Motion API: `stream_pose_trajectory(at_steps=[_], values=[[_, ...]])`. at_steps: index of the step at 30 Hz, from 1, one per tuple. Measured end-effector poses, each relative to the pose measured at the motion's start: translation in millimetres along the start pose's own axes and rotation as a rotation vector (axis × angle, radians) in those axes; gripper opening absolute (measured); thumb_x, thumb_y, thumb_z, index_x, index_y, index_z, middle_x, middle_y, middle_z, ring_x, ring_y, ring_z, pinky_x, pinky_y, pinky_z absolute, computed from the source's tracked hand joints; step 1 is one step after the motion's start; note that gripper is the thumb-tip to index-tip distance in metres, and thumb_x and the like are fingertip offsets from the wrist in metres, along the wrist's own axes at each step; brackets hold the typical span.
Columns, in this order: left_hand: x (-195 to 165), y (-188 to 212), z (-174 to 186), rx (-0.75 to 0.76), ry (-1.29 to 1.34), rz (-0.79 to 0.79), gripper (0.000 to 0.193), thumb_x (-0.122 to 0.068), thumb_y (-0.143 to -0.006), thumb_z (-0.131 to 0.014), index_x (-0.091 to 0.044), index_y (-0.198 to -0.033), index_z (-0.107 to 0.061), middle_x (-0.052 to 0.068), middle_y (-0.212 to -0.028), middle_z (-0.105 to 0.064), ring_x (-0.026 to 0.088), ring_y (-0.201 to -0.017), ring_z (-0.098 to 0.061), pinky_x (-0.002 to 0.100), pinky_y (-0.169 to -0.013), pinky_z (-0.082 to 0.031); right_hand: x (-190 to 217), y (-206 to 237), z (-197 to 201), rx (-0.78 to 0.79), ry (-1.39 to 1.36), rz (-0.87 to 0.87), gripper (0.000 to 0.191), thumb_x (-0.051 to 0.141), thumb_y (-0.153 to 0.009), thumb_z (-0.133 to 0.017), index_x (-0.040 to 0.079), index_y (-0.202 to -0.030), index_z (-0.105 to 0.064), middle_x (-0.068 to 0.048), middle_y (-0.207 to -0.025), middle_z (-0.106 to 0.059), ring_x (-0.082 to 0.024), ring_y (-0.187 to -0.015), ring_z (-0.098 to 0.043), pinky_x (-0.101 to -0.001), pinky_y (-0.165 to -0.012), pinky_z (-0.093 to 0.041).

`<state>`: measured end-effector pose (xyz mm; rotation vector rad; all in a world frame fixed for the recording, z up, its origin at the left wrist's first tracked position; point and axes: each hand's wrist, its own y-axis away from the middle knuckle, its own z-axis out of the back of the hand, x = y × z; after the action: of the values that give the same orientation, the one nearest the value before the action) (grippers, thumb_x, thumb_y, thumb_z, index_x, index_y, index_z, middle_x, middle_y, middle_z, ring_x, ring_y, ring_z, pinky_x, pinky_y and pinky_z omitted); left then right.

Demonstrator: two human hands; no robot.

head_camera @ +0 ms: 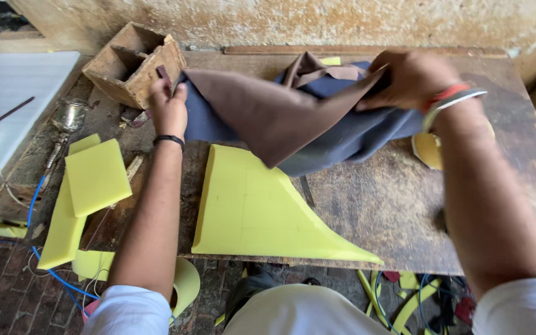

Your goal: The person walks through a workshop, picks up a yellow foam ring, and places it on a table. They then stretch and staple a brown fabric over a yellow foam piece using a pneumatic staple gun, repeatedly folding and securing the fabric around the foam.

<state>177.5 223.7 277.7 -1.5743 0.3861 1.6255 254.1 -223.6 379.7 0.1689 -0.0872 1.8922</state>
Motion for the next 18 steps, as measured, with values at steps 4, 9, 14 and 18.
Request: stream_pose_trajectory(at_steps=[4,9,14,18], values=[[33,82,-49,0.052,-0.175,-0.402,0.031,-0.016,-0.104,-0.067,-0.008,-0.13,-0.052,0.009,-0.128,-0.063,0.018,-0.096,-0.065,0.031,-0.089,-0.056,27,-6,-86,-0.001,-0.287,0.226,0.047,0.024,-0.074,-0.083,0.012,-0.119,-0.074,-0.015,-0.108,-0.076,-0.031,-0.095,-0.072,-0.0401,-0.084,-0.056],[78,169,-132,0.531,-0.21,-0.511,0.073,-0.016,-0.071,-0.084,0.002,-0.134,-0.051,0.028,-0.124,-0.064,0.043,-0.114,-0.062,0.048,-0.095,-0.052,80,-7,-169,0.187,-0.526,0.313,0.036,0.029,-0.073,-0.081,0.009,-0.103,-0.078,-0.012,-0.095,-0.079,-0.027,-0.085,-0.076,-0.0371,-0.081,-0.058],[112,109,-99,0.559,-0.346,-0.277,0.029,0.001,-0.083,-0.068,-0.015,-0.106,-0.074,0.011,-0.103,-0.078,0.032,-0.099,-0.076,0.041,-0.084,-0.06,72,-3,-174,0.218,-0.019,0.132,0.06,0.043,-0.065,-0.092,0.016,-0.114,-0.069,-0.013,-0.098,-0.074,-0.034,-0.092,-0.071,-0.0464,-0.078,-0.057],[109,38,-70,0.486,-0.357,-0.277,0.026,0.005,-0.084,-0.065,-0.014,-0.097,-0.078,0.012,-0.098,-0.078,0.028,-0.093,-0.077,0.039,-0.082,-0.062,32,8,-178,0.047,0.199,-0.186,0.02,0.026,-0.091,-0.068,0.023,-0.11,-0.076,-0.007,-0.1,-0.074,-0.03,-0.094,-0.074,-0.0438,-0.076,-0.06]])
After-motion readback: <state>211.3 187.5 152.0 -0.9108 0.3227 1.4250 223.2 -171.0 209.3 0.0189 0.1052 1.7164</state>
